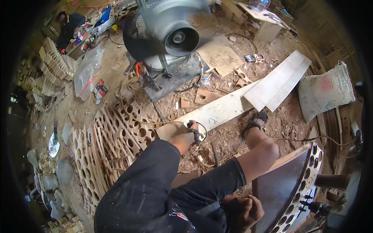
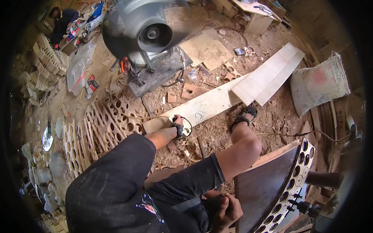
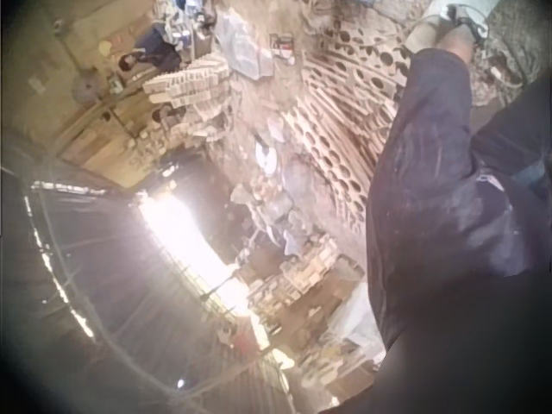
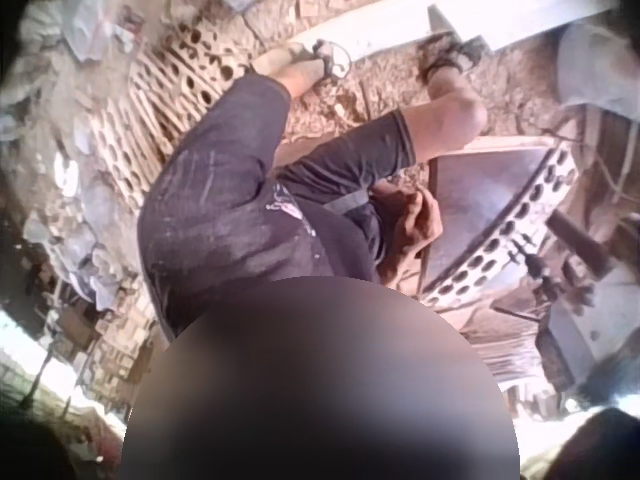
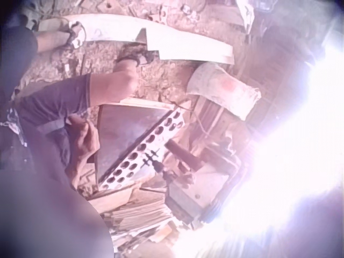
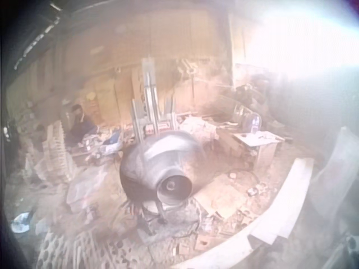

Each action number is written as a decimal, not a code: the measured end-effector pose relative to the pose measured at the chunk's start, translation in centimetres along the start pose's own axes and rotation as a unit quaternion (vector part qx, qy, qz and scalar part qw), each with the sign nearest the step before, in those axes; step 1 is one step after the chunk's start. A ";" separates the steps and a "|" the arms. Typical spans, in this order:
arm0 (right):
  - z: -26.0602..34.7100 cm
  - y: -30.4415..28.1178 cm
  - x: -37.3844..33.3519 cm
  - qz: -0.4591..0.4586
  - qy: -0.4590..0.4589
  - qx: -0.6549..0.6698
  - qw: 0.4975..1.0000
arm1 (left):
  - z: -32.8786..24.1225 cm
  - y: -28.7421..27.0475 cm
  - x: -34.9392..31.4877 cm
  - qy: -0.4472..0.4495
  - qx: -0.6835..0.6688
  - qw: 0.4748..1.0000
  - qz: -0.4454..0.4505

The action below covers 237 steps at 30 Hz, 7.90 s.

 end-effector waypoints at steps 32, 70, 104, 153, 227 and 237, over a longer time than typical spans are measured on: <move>-0.9 -3.4 -1.4 -0.086 0.080 0.104 0.988 | 2.6 4.9 -2.3 -0.049 -0.253 0.966 0.016; -5.3 -2.6 -3.8 -0.151 0.041 0.130 0.979 | 17.6 15.8 -16.2 -0.132 -0.910 -0.319 -0.231; -4.7 -1.2 -2.6 -0.139 0.030 0.154 0.978 | 19.0 13.2 -16.4 -0.144 -0.889 -0.383 -0.203; -5.4 -2.2 -4.4 -0.102 0.067 0.073 0.990 | 17.3 17.1 -15.0 -0.147 -0.947 -0.235 -0.162; -5.6 -1.7 -5.2 -0.120 0.070 0.148 0.979 | 38.3 -13.9 -26.7 -0.172 -0.019 0.932 -0.319; -5.4 -1.7 -4.8 -0.123 0.059 0.156 0.978 | 38.9 -13.2 -27.7 -0.184 -0.068 0.913 -0.358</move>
Point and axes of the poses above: each hand's wrist, its own x-axis towards the middle knuckle, its own y-axis out of the palm, z = x × y, the point moved 4 cm from there along x, towards the middle knuckle, and after that the axes turned 13 degrees about -y, right-handed, at the moved point
